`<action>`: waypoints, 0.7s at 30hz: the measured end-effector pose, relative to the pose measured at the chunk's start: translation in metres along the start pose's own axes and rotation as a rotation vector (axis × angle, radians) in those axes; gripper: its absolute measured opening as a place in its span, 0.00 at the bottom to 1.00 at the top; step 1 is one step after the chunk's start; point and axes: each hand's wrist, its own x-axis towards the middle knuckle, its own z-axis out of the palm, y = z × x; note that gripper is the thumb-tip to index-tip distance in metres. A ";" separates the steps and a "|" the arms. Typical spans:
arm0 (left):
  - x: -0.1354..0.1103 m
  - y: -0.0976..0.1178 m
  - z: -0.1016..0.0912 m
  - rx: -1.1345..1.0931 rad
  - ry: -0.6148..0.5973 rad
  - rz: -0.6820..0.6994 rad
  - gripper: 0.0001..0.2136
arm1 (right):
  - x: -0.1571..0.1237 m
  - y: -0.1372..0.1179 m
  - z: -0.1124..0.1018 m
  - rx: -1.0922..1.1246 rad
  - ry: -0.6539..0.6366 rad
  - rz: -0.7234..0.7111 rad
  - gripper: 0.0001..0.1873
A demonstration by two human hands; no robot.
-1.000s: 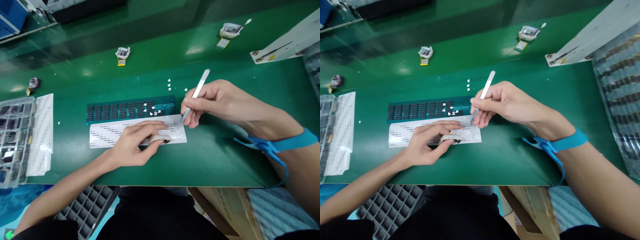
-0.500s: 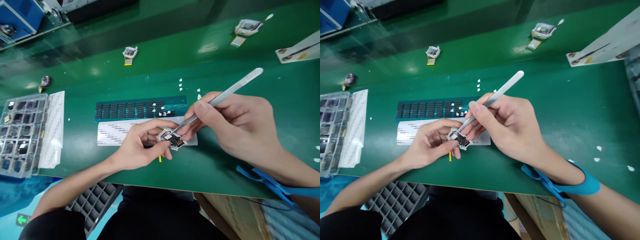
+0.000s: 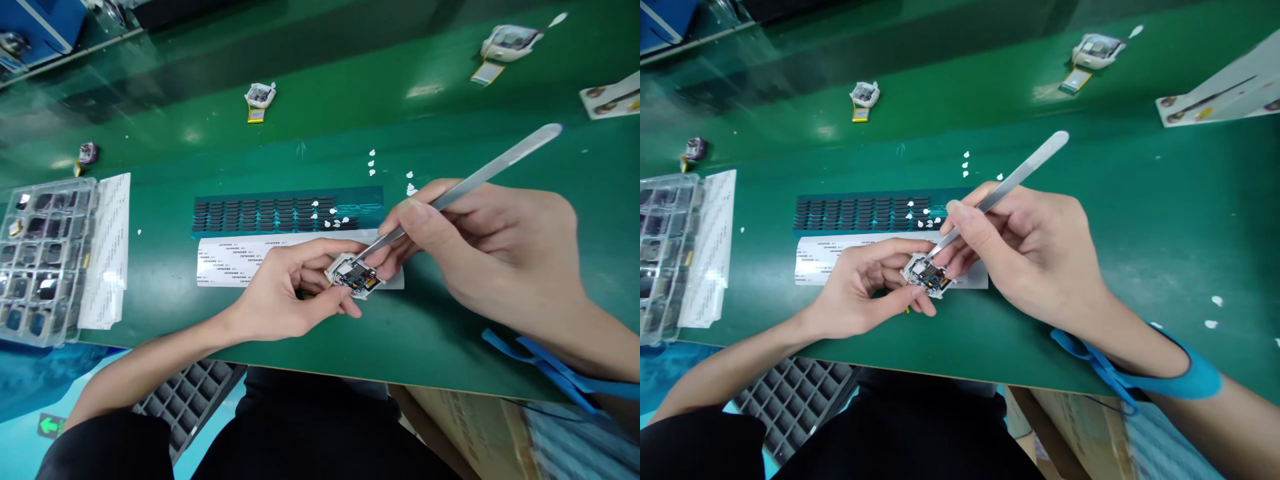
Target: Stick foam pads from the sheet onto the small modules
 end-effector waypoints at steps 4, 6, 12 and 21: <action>0.000 -0.003 0.001 -0.017 0.001 0.024 0.21 | 0.001 -0.001 -0.001 0.004 0.000 0.003 0.15; 0.000 -0.004 0.001 -0.022 0.002 0.034 0.20 | 0.001 -0.002 -0.001 0.002 -0.002 0.005 0.14; 0.000 -0.001 0.002 -0.027 0.014 0.033 0.20 | 0.001 -0.001 -0.001 -0.046 0.003 0.001 0.17; 0.000 0.001 0.006 -0.060 0.053 0.022 0.15 | -0.001 0.000 0.001 -0.039 0.022 -0.031 0.14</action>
